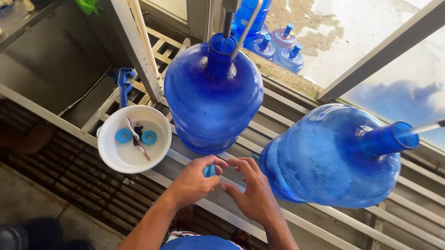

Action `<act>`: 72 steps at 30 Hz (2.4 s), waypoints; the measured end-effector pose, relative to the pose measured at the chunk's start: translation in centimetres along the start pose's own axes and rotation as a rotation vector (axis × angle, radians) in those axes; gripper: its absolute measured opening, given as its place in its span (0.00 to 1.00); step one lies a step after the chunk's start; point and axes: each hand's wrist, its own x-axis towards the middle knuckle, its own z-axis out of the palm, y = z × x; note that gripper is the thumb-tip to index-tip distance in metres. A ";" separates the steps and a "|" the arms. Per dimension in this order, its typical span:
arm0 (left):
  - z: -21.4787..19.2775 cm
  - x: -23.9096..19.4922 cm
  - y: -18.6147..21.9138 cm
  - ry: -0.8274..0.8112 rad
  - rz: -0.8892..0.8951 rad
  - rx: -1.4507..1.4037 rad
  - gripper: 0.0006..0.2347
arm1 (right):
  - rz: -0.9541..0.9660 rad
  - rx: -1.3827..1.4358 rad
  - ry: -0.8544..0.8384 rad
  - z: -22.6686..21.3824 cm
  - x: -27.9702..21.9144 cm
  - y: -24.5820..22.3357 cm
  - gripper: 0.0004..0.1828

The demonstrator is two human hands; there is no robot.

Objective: Filling large water jugs from a tap and applying plastic caps and seals.

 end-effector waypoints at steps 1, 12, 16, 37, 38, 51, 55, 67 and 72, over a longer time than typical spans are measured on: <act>-1.4 -0.3 0.7 -0.015 0.072 0.103 0.15 | -0.010 -0.019 0.039 0.6 0.4 -0.1 0.30; -8.1 3.2 9.6 0.410 0.811 0.231 0.17 | -0.186 -0.194 0.529 -0.5 6.9 -5.6 0.24; -8.7 6.7 11.4 0.460 0.976 0.239 0.19 | -0.290 -0.259 0.535 -0.2 9.5 -5.6 0.26; -7.8 9.6 12.7 0.528 1.085 0.423 0.14 | -0.469 0.275 0.622 -3.5 13.9 -8.9 0.31; -7.8 9.5 12.7 0.529 1.078 0.431 0.15 | -0.591 0.268 0.610 -4.2 13.7 -10.4 0.32; -7.5 9.1 12.9 0.520 1.068 0.452 0.15 | -0.441 -0.108 0.769 -5.8 18.0 -6.8 0.23; -7.3 9.1 13.0 0.543 1.099 0.473 0.16 | -0.366 0.134 0.682 -3.5 17.9 -5.4 0.21; -7.0 9.0 12.7 0.554 1.145 0.497 0.17 | -0.383 -0.086 0.755 0.7 16.0 -5.8 0.15; -7.3 9.2 12.4 0.561 1.144 0.527 0.17 | -0.407 -0.125 0.805 1.2 15.9 -5.9 0.14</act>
